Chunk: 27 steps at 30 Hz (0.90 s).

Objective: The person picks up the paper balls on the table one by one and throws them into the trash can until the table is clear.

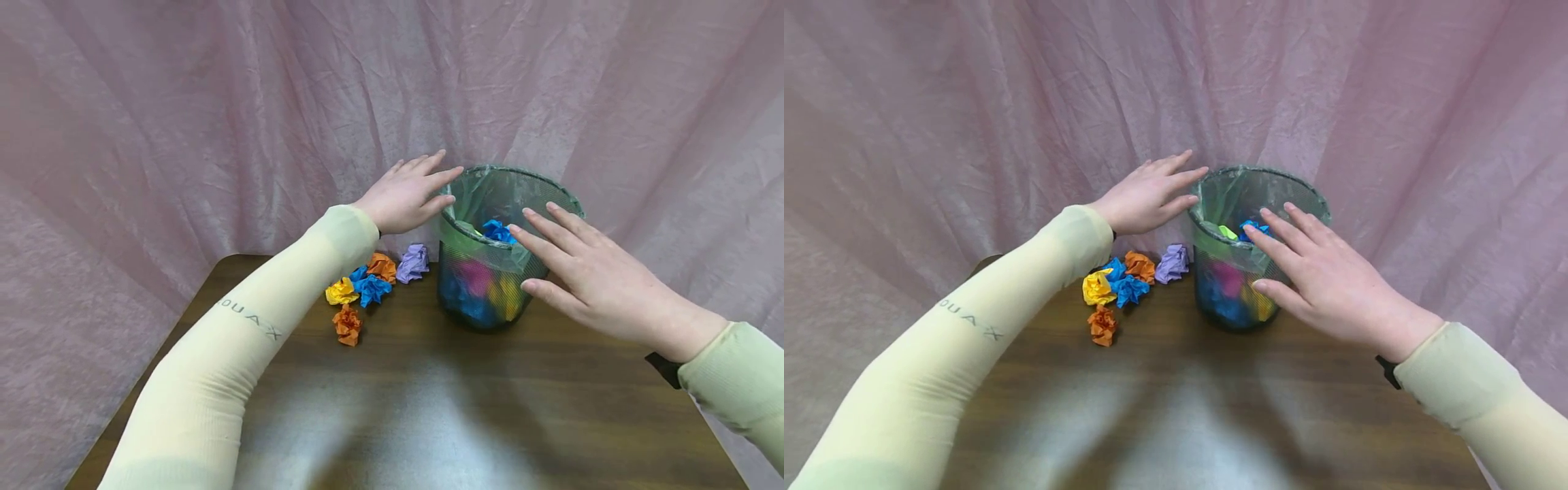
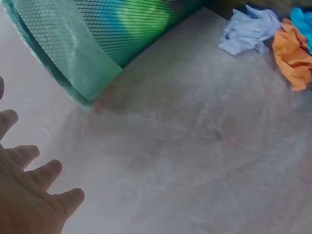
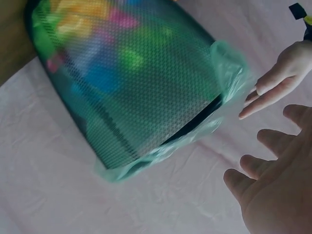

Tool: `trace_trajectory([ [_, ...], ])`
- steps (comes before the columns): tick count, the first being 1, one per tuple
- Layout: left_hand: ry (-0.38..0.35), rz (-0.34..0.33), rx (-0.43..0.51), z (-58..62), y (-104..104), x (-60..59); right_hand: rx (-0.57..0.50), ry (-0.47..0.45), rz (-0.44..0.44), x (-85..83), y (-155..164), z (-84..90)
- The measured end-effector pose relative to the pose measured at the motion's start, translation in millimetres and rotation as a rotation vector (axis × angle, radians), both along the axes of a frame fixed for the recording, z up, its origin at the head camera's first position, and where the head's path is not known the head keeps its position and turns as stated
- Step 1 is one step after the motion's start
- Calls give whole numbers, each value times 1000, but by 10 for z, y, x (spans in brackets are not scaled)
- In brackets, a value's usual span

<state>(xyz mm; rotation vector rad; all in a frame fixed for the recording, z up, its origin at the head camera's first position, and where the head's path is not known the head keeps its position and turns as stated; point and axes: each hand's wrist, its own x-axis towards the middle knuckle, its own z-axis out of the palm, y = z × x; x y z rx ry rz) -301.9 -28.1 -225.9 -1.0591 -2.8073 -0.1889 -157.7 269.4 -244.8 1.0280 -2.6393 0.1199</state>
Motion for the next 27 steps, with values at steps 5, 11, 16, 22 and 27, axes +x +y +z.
trace_trajectory([
  [5,15,13,-2,-20,-117,8,5,14,45,33,-104,-23],
  [11,35,20,0,-73,-272,29,2,31,97,52,-261,-91],
  [16,23,54,-35,-184,-427,56,18,40,134,76,-395,-193],
  [22,-1,99,-58,-354,-630,90,21,45,185,108,-523,-353],
  [27,-37,129,-79,-494,-758,137,38,23,204,116,-589,-499],
])
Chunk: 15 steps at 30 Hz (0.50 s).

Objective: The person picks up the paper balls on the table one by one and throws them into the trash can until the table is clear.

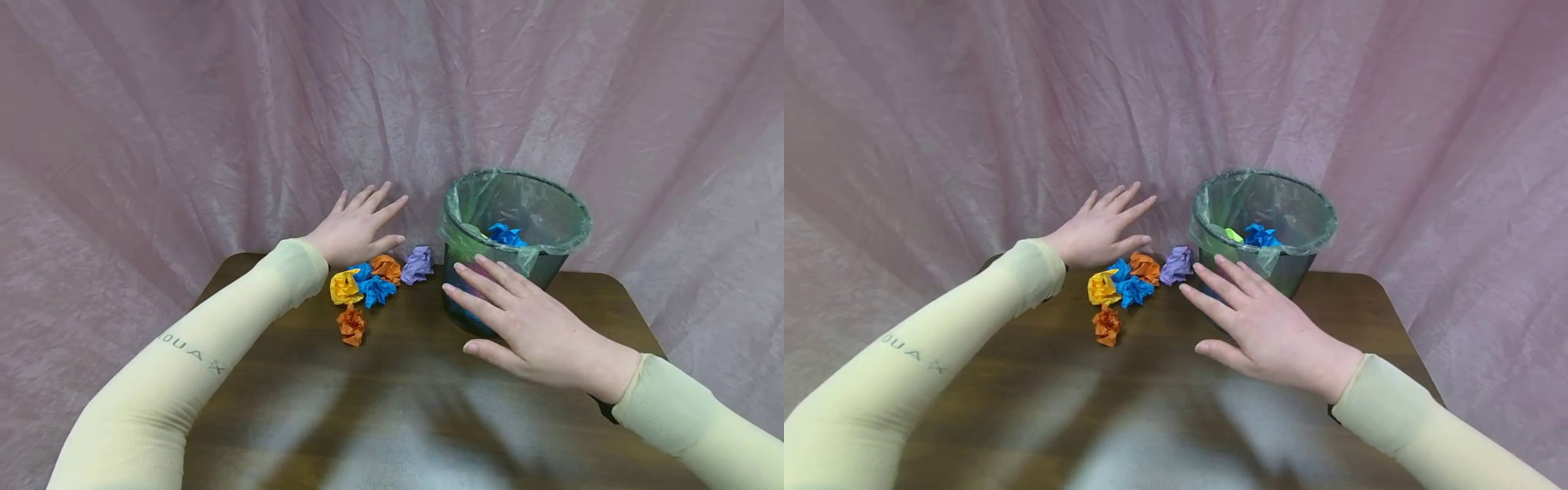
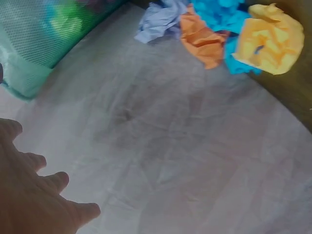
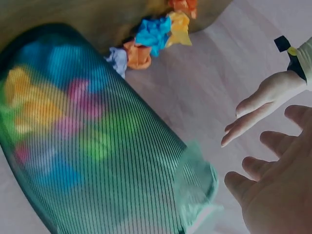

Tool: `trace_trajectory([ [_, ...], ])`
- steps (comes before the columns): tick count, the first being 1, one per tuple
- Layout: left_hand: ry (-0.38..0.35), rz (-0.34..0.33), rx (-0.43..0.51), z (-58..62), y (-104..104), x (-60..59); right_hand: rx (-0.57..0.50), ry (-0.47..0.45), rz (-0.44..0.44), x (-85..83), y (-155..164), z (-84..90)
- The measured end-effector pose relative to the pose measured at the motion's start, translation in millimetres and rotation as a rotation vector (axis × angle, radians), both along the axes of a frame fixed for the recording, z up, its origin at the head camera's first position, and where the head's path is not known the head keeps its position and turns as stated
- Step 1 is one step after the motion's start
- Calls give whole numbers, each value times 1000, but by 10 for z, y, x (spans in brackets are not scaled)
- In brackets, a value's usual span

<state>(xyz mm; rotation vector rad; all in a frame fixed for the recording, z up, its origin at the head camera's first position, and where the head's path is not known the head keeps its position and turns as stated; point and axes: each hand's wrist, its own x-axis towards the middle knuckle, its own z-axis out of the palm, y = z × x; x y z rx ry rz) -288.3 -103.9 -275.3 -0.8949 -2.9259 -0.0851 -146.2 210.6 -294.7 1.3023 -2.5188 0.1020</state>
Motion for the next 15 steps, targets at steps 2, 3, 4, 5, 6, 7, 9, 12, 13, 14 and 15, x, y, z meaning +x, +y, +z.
trace_trajectory([
  [2,-19,11,-7,-55,-40,21,9,-9,2,-6,-17,-59],
  [3,-24,13,-9,-80,-59,34,12,-14,2,-8,-24,-86],
  [4,-30,15,-11,-104,-77,46,14,-21,2,-11,-31,-111],
  [5,-32,15,-13,-126,-93,60,16,-27,0,-12,-38,-136],
  [6,-32,15,-15,-150,-110,73,19,-34,-4,-14,-44,-161],
  [7,-32,14,-20,-175,-128,82,20,-40,-5,-16,-51,-186],
  [9,-34,9,-24,-224,-164,106,23,-53,-11,-18,-66,-232],
  [12,-42,4,-26,-307,-214,132,21,-71,-19,-27,-84,-305],
  [13,-45,2,-27,-333,-230,141,18,-76,-19,-32,-89,-329],
  [14,-47,4,-32,-358,-242,155,15,-80,-20,-36,-92,-353],
  [15,-48,3,-34,-384,-253,163,9,-84,-20,-41,-95,-378],
])
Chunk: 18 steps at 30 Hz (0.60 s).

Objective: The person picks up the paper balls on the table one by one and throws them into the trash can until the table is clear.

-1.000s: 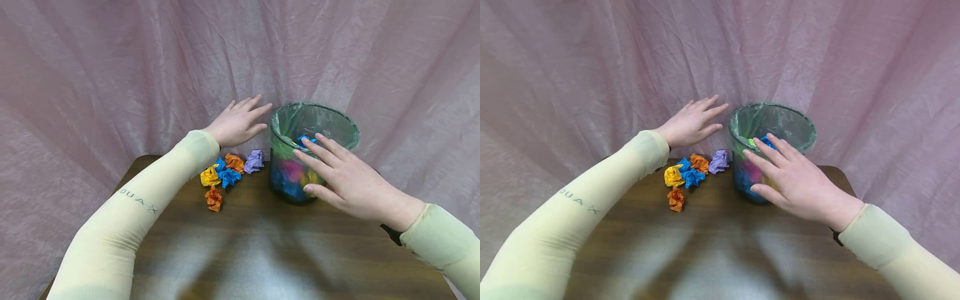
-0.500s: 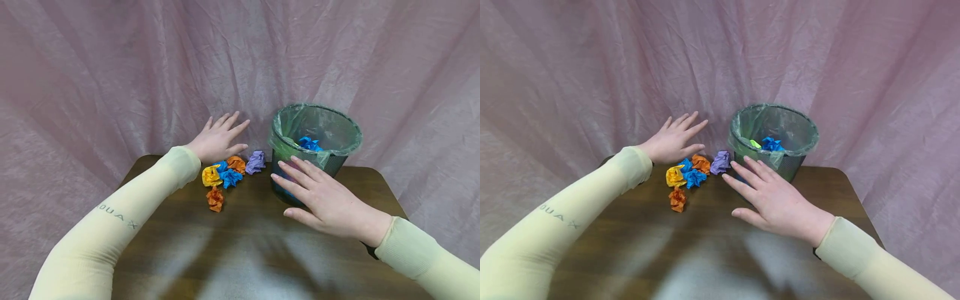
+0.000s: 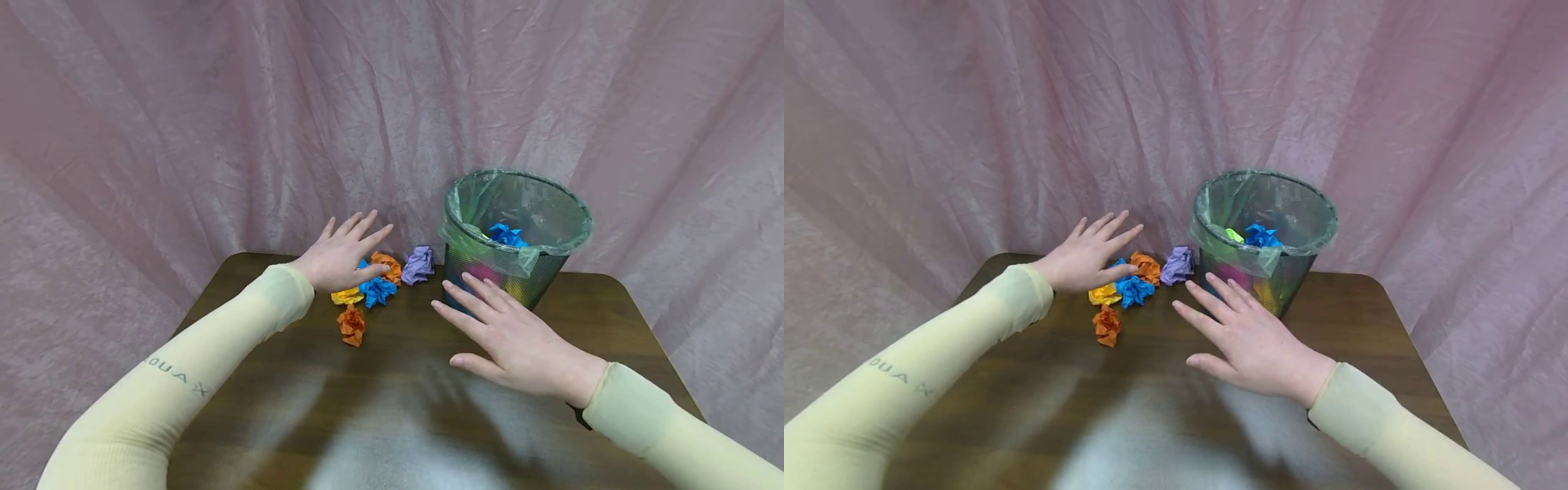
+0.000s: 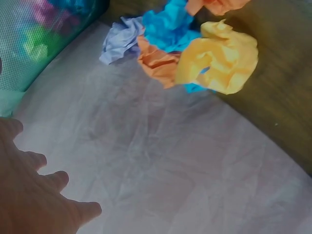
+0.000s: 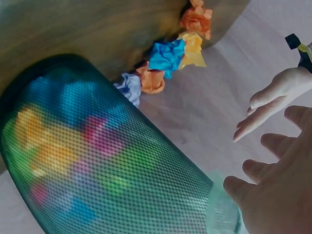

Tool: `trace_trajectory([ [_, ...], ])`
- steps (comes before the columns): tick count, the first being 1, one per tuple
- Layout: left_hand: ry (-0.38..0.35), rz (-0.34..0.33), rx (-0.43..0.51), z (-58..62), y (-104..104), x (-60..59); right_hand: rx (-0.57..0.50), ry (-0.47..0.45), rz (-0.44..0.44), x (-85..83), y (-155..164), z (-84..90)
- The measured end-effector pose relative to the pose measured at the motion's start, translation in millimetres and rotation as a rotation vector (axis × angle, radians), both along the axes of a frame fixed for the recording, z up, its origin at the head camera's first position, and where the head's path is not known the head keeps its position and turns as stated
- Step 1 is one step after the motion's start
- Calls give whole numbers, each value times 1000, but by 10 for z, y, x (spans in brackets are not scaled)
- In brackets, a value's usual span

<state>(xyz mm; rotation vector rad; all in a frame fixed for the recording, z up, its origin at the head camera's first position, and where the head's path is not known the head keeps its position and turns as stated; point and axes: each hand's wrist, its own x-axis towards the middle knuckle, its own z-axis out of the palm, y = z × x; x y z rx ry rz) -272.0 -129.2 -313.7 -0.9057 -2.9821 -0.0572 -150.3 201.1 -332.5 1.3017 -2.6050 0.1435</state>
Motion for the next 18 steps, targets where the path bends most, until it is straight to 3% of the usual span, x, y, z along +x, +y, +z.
trace_trajectory([
  [18,-70,-18,-19,-537,-100,167,-13,-89,-58,-91,3,-436],
])
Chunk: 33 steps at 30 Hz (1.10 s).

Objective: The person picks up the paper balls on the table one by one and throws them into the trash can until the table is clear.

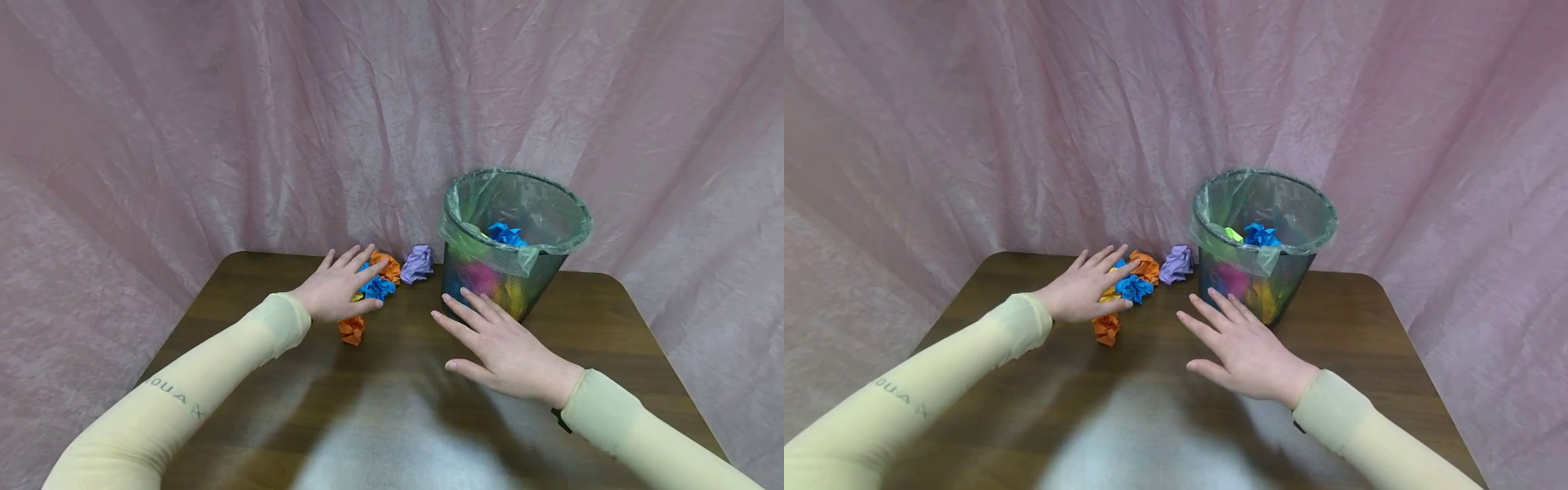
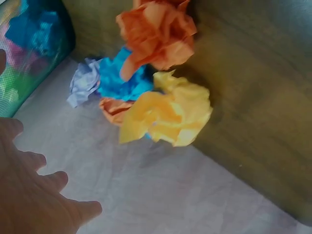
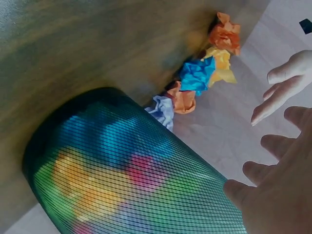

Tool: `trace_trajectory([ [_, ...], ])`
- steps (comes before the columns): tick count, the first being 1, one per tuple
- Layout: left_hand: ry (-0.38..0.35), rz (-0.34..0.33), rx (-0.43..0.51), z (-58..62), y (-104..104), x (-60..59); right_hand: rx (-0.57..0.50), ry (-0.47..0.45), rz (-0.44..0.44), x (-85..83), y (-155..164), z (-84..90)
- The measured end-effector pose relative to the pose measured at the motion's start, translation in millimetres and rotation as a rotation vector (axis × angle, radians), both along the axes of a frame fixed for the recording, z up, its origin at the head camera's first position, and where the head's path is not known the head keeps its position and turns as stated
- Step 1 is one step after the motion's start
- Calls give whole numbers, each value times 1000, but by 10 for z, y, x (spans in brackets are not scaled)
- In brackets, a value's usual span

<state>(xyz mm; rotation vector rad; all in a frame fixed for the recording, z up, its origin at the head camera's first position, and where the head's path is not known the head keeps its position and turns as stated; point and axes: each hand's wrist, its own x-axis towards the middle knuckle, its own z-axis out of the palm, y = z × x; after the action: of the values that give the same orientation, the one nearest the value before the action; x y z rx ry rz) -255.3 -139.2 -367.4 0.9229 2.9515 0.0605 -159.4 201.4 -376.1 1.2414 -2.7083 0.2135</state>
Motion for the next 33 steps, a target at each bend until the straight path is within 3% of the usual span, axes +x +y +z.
trace_trajectory([
  [20,-48,-26,77,-484,-161,225,-20,-32,3,16,-67,-276],
  [33,-19,-108,97,-713,-207,286,-34,-45,19,49,-146,-394],
])
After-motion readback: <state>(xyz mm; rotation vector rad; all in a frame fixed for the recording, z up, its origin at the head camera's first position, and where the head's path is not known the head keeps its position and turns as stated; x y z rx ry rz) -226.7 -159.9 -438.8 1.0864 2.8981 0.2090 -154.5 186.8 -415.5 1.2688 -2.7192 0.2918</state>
